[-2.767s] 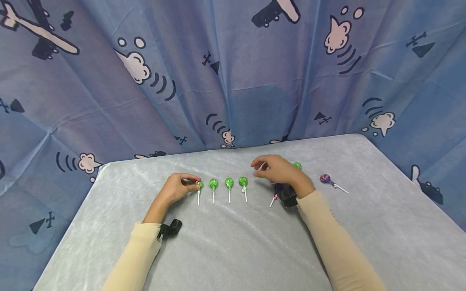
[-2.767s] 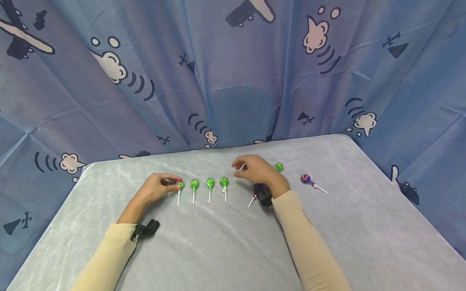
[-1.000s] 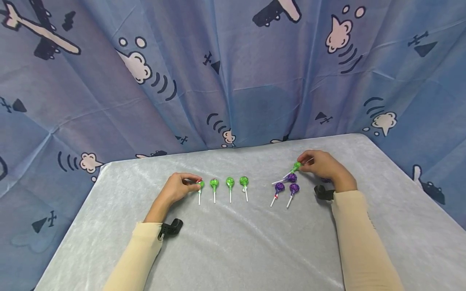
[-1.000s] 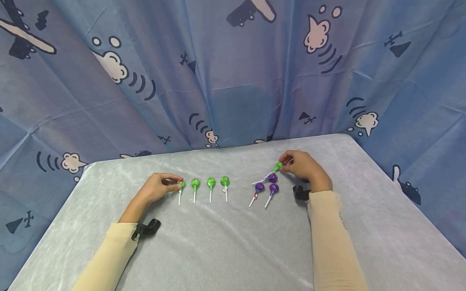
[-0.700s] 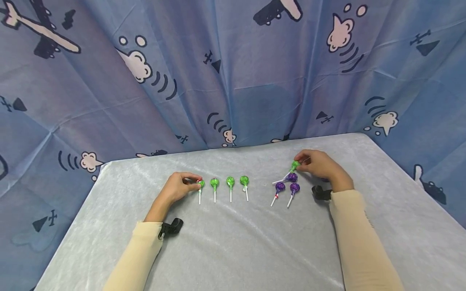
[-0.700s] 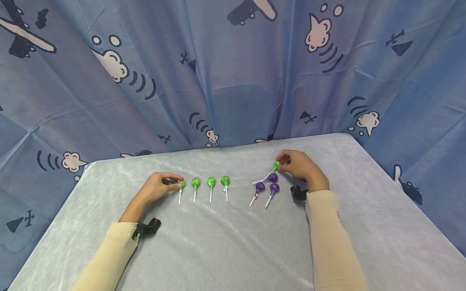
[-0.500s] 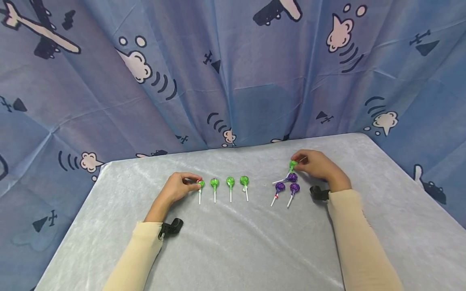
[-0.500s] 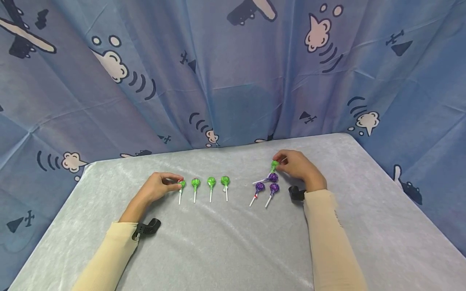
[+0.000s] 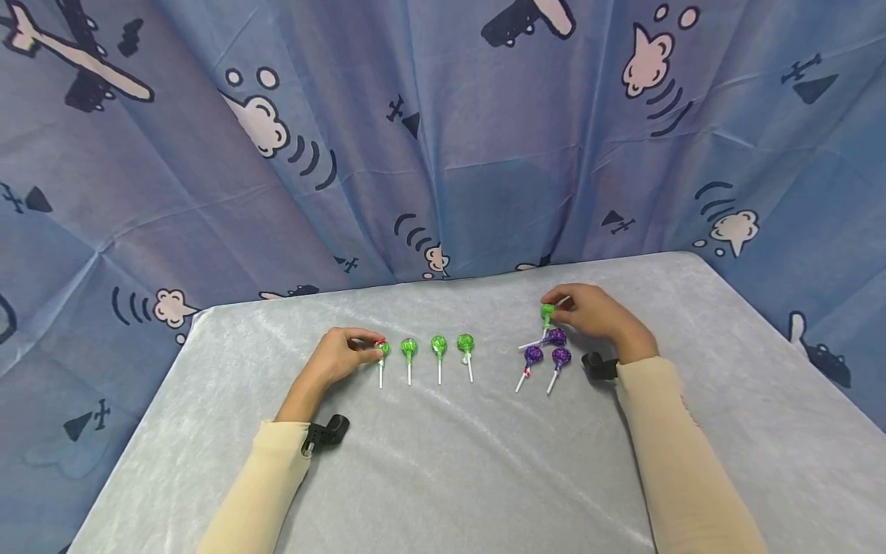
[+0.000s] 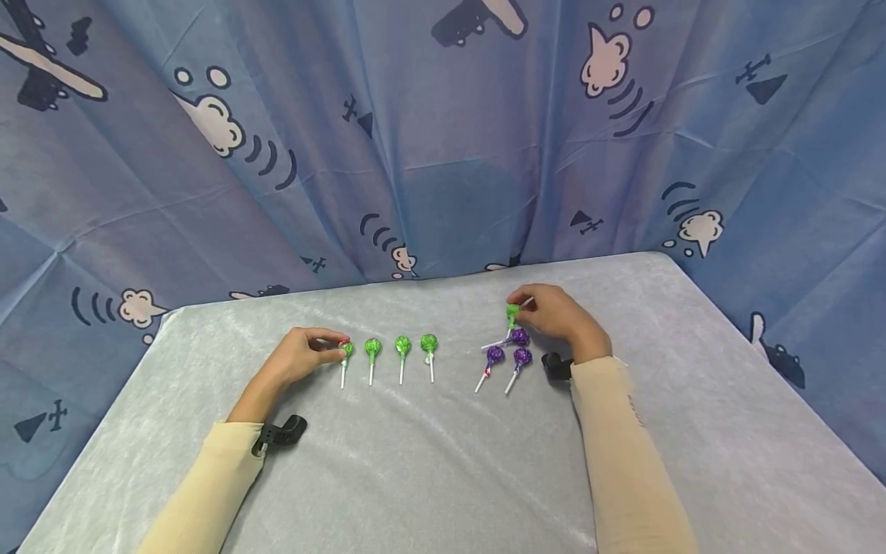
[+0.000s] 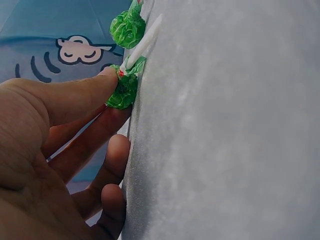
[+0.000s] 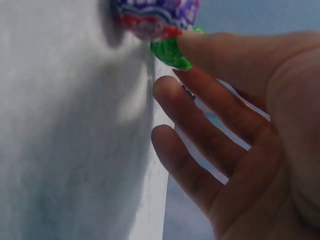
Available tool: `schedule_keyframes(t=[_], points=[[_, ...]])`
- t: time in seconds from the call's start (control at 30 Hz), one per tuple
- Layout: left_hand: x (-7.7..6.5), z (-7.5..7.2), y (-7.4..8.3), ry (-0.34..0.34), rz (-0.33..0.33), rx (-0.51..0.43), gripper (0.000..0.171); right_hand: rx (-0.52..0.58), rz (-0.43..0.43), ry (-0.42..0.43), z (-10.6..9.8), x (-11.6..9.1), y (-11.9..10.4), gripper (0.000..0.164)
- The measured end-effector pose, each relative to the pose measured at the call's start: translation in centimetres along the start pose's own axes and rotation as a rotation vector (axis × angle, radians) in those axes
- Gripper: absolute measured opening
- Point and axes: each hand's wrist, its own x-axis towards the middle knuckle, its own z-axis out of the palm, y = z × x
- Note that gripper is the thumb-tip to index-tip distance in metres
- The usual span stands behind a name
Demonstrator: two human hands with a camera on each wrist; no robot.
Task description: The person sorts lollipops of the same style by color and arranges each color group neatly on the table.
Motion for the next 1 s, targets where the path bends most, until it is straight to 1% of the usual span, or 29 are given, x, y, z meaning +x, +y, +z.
schedule_keyframes(t=[0.13, 0.4, 0.77, 1.0], points=[[0.0, 0.0, -0.1, 0.001, 0.006, -0.003, 0.027, 0.012, -0.028, -0.006, 0.2, 0.4, -0.3, 0.03], [-0.1, -0.1, 0.1, -0.006, -0.005, -0.004, 0.028, 0.01, -0.014, -0.037, 0.8, 0.9, -0.9, 0.031], [0.0, 0.0, -0.1, -0.002, 0.003, -0.005, 0.027, -0.009, -0.054, -0.053, 1.3, 1.4, -1.7, 0.032], [0.0, 0.0, -0.1, -0.004, 0.001, -0.015, 0.027, -0.006, -0.048, -0.053, 1.5, 1.5, -2.1, 0.033]])
